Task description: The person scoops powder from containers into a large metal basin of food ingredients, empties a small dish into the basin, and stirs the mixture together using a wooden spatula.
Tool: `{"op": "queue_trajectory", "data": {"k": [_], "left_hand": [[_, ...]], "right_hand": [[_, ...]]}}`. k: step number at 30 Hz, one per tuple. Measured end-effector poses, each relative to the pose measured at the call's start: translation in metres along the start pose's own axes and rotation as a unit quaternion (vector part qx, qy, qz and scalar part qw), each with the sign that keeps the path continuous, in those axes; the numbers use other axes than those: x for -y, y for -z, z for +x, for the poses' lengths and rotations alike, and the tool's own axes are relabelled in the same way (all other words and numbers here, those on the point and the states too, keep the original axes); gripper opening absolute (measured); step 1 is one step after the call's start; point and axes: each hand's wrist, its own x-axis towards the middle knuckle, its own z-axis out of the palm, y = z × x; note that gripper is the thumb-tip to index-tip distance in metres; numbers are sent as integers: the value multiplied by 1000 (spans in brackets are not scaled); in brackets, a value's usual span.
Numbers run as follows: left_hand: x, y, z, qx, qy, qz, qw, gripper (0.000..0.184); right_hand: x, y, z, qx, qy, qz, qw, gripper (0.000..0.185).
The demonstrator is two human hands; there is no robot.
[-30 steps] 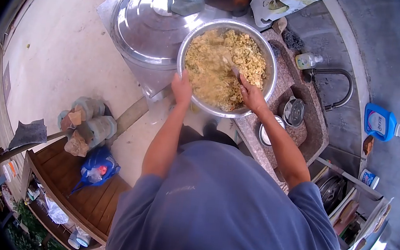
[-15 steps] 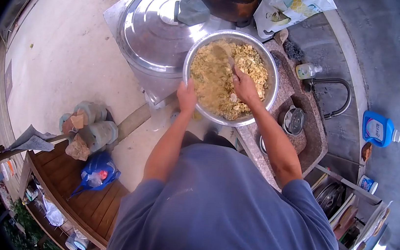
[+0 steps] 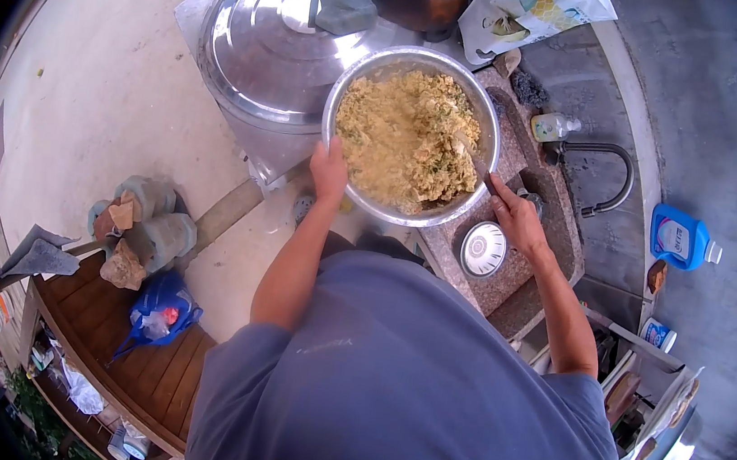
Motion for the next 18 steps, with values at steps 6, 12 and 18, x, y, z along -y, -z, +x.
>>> {"op": "queue_trajectory", "data": {"k": [6, 12, 18], "left_hand": [[-14, 4, -2, 22, 42, -7, 999, 40], [-10, 1, -2, 5, 41, 9, 999, 41], [-2, -1, -2, 5, 36, -3, 999, 42]], "right_hand": [[-35, -65, 107, -64, -158, 161, 972, 43], [2, -95, 94, 15, -107, 219, 970, 46], [30, -67, -5, -53, 58, 0, 997, 49]]}}
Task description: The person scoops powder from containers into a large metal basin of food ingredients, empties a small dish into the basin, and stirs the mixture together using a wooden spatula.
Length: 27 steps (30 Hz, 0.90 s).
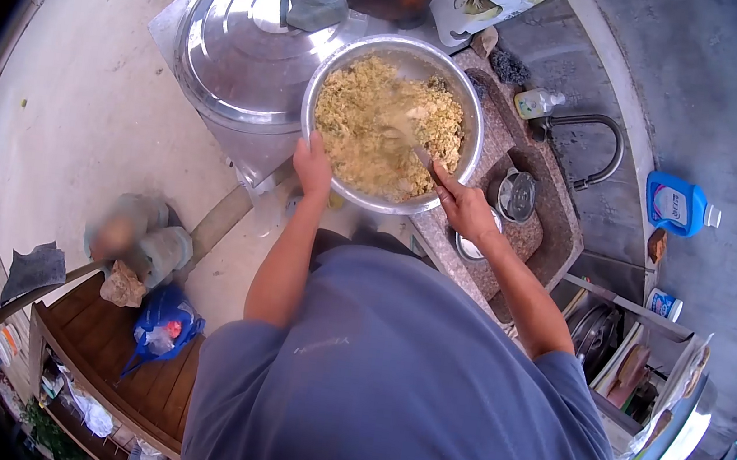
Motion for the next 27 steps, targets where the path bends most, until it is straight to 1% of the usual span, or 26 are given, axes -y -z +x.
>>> {"op": "queue_trajectory", "data": {"k": [3, 6, 7, 8, 10, 11, 13, 14, 15, 16, 18, 19, 21, 23, 24, 25, 27], "left_hand": [[4, 1, 1, 2, -1, 7, 1000, 42], [-1, 2, 1, 4, 4, 4, 1000, 41], [-1, 1, 1, 5, 8, 2, 1000, 41], [-1, 0, 3, 7, 13, 1, 1000, 40], [2, 3, 1, 18, 14, 0, 1000, 38], [2, 4, 2, 26, 7, -5, 1000, 37], [-8, 6, 0, 21, -8, -28, 999, 36], [-5, 5, 0, 26, -3, -26, 999, 36], [1, 5, 2, 31, 1, -25, 999, 36], [7, 3, 4, 36, 4, -24, 999, 36], [11, 3, 6, 37, -8, -29, 999, 37], [10, 4, 6, 37, -12, -24, 999, 37], [10, 1, 5, 29, -21, -33, 999, 38], [8, 2, 5, 32, -11, -23, 999, 38], [8, 3, 3, 31, -3, -17, 999, 38], [5, 3, 2, 27, 4, -9, 1000, 39], [11, 2, 2, 32, -2, -13, 999, 35]], "right_hand": [[20, 17, -38, 30, -60, -49, 997, 53], [3, -1, -80, 8, -12, -66, 998, 58], [0, -8, -90, 35, -25, -65, 997, 63], [-22, -28, -95, 36, -1, -83, 996, 63], [-7, -35, -64, 77, -76, -71, 992, 58], [-18, -49, -45, 86, -86, -84, 989, 56], [-18, -55, -7, 70, -87, -98, 989, 55], [-29, -63, 9, 43, -73, -84, 993, 53], [-26, -63, 27, 18, -78, -81, 993, 52], [-11, -54, 44, 19, -121, -60, 991, 48], [-22, -54, 62, -32, -71, 22, 997, 44], [-17, -41, 61, -8, -83, 31, 996, 44], [-3, -2, 44, 34, -112, 37, 992, 44], [14, 30, 3, 22, -100, 45, 994, 45], [21, 43, -22, 23, -112, 29, 993, 46], [26, 53, -45, 24, -123, 13, 992, 46], [34, 56, -84, 48, -163, 0, 985, 47]]}}
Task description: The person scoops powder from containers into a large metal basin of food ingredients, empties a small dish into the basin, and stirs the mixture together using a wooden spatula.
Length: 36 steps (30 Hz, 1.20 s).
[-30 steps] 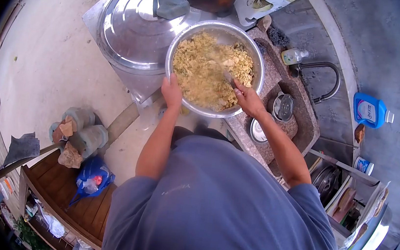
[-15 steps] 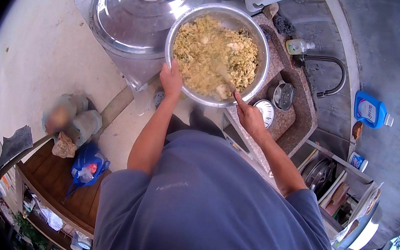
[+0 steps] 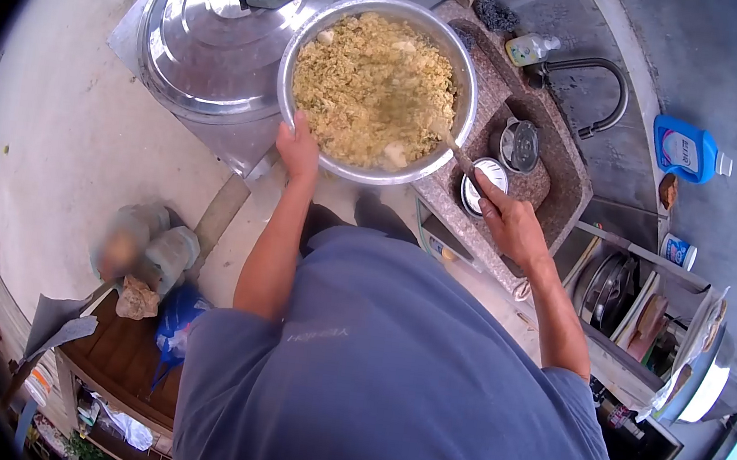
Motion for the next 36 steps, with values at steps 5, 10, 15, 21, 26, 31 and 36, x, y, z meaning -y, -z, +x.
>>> {"op": "queue_trajectory", "data": {"k": [5, 10, 15, 21, 26, 31, 36], "left_hand": [[5, -2, 6, -4, -38, 0, 999, 32], [2, 1, 6, 16, -26, 10, 999, 30], [-3, 1, 3, 1, -26, -4, 1000, 37], [-9, 5, 0, 18, -11, 23, 1000, 38], [-3, 1, 2, -12, -25, 7, 1000, 44], [-17, 2, -1, -18, 0, 12, 1000, 44], [-11, 2, -1, -16, -14, 6, 1000, 43]], "right_hand": [[-39, -76, 29, -12, 13, -64, 998, 50], [-6, -111, 120, -40, 8, 4, 999, 51], [-4, -66, 102, -63, 59, 52, 995, 46], [47, -56, 83, -73, 139, 44, 987, 47], [48, -136, 119, -5, 163, -80, 983, 65], [-25, -76, 103, 67, 138, -225, 962, 72], [-66, -39, 87, 60, 168, -207, 962, 62]]}}
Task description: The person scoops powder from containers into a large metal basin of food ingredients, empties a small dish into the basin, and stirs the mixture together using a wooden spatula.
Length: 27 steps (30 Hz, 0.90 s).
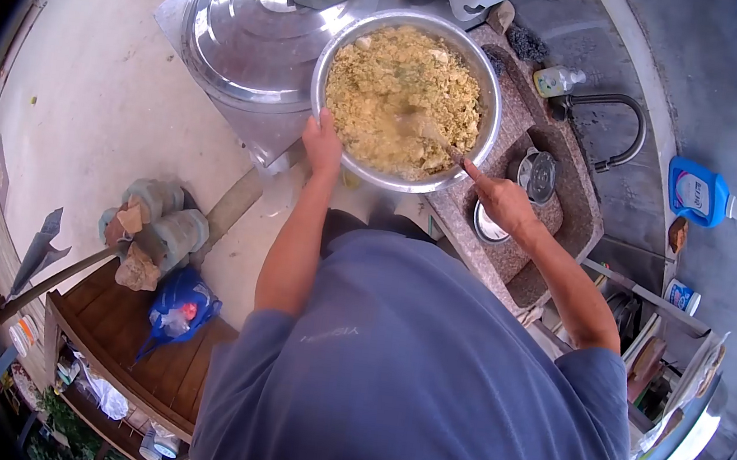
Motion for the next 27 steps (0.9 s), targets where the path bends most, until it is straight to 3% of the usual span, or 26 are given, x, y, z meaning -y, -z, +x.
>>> {"op": "queue_trajectory", "data": {"k": [5, 7, 10, 13, 18, 22, 27], "left_hand": [[1, -1, 0, -6, -7, 8, 1000, 43], [-1, 0, 1, -5, -7, 9, 1000, 43], [11, -6, 6, -27, -25, 27, 999, 44], [12, -4, 3, -22, -17, 19, 999, 44], [5, -1, 0, -13, -8, 12, 1000, 42], [4, -3, 1, -14, -6, -16, 1000, 45], [-8, 1, -2, -20, 1, -13, 1000, 44]], "right_hand": [[39, 58, 31, -98, 19, 136, 986, 49], [50, 50, 85, -144, 25, 162, 976, 46], [85, 7, 148, -126, 26, 149, 980, 53], [67, -20, 117, -37, 29, 17, 999, 63], [18, 4, 52, 45, 13, -93, 995, 74], [-3, 39, 14, 37, 20, -92, 995, 67], [10, 76, 28, -48, 48, -24, 997, 56]]}}
